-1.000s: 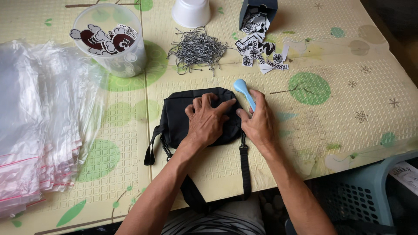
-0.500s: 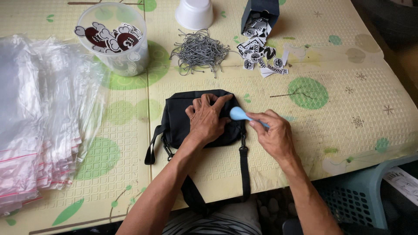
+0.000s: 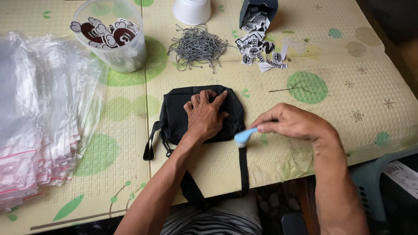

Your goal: The person uses a blue plastic spoon to smooth a sticker onto a black bag. They press the sticker firmly with the spoon and their fingers, then handle a metal chain.

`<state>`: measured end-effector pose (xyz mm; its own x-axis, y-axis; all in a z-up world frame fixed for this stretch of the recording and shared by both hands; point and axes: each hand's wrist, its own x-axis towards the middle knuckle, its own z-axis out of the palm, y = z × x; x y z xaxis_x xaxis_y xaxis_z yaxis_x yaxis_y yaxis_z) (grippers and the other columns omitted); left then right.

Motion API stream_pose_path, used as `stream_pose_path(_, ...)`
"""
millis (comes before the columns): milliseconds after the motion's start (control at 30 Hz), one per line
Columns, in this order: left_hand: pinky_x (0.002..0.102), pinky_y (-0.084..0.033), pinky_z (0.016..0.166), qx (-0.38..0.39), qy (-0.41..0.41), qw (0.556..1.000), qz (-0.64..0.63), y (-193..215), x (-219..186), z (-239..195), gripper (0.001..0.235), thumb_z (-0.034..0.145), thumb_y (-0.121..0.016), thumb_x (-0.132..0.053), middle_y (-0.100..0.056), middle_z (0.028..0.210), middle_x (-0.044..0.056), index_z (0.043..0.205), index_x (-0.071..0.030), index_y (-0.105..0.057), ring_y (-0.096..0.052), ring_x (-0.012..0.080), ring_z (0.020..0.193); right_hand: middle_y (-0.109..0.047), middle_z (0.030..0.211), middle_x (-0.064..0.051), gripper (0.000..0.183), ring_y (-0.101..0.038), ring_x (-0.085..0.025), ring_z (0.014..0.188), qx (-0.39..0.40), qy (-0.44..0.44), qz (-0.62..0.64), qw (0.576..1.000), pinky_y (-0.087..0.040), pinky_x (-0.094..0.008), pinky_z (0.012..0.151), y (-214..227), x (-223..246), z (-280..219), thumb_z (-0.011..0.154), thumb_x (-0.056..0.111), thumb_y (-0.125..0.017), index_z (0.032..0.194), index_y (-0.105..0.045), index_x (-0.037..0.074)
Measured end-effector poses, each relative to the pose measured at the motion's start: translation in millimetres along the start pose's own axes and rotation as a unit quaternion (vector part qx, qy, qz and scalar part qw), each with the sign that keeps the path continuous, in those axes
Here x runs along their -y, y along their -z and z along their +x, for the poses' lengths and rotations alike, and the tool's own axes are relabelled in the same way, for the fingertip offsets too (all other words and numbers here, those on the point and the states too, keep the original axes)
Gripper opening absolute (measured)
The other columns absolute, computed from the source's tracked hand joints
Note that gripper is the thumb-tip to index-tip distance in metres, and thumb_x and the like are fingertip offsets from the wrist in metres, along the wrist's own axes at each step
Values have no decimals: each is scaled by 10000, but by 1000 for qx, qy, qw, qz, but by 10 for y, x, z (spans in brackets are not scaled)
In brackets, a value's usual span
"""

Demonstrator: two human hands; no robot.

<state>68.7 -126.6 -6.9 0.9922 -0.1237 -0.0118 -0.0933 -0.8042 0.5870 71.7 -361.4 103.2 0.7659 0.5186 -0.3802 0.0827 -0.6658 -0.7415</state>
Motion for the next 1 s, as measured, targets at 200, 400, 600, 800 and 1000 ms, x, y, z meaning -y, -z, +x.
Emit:
stream_pose_path(200, 561, -215, 1088, -8, -3, 1000, 11, -23, 10, -4, 622, 932, -682, -338, -402, 1326, 77, 1516, -256, -485, -358, 368, 1320, -783, 1015, -267, 240, -720, -297, 908, -141, 97, 7, 985, -544, -449, 847, -237, 11, 56, 970, 31, -611, 1131, -777, -33)
stream_pose_path(400, 560, -210, 1087, -10, -13, 1000, 12, -20, 5, -37, 603, 962, -642, -343, -395, 1333, 89, 1528, -225, -471, -347, 368, 1306, -792, 793, -110, 238, -604, -155, 665, 12, 63, 53, 997, -524, -341, 657, -295, 91, -23, 919, 119, -696, 1094, -841, 48)
stream_pose_path(600, 578, -184, 1099, -1, -40, 999, -8, 35, 39, -38, 664, 957, -629, -424, -396, 1345, 86, 1554, -215, -428, -340, 368, 1323, -532, 559, 23, 417, -491, -136, 455, -267, -5, 16, 963, -374, -275, 437, -517, -322, 239, 912, 436, -801, 1120, -706, 87)
stream_pose_path(800, 645, -106, 1156, 77, -81, 990, -86, 208, 110, -97, 1080, 755, -759, -650, -331, 1484, 142, 1624, -210, -293, -310, 440, 1376, -523, 483, -41, 356, -532, -179, 498, -263, -79, 25, 961, -386, -303, 484, -758, -649, 498, 873, 402, -756, 684, -699, 107)
stream_pose_path(1000, 608, -127, 1149, 81, -49, 994, -46, 190, 71, -68, 1050, 750, -825, -562, -335, 1494, 91, 1612, -274, -299, -344, 395, 1368, -552, 497, -88, 364, -625, -267, 509, -293, -78, -118, 946, -459, -378, 485, -811, -617, 646, 850, 459, -713, 686, -650, 140)
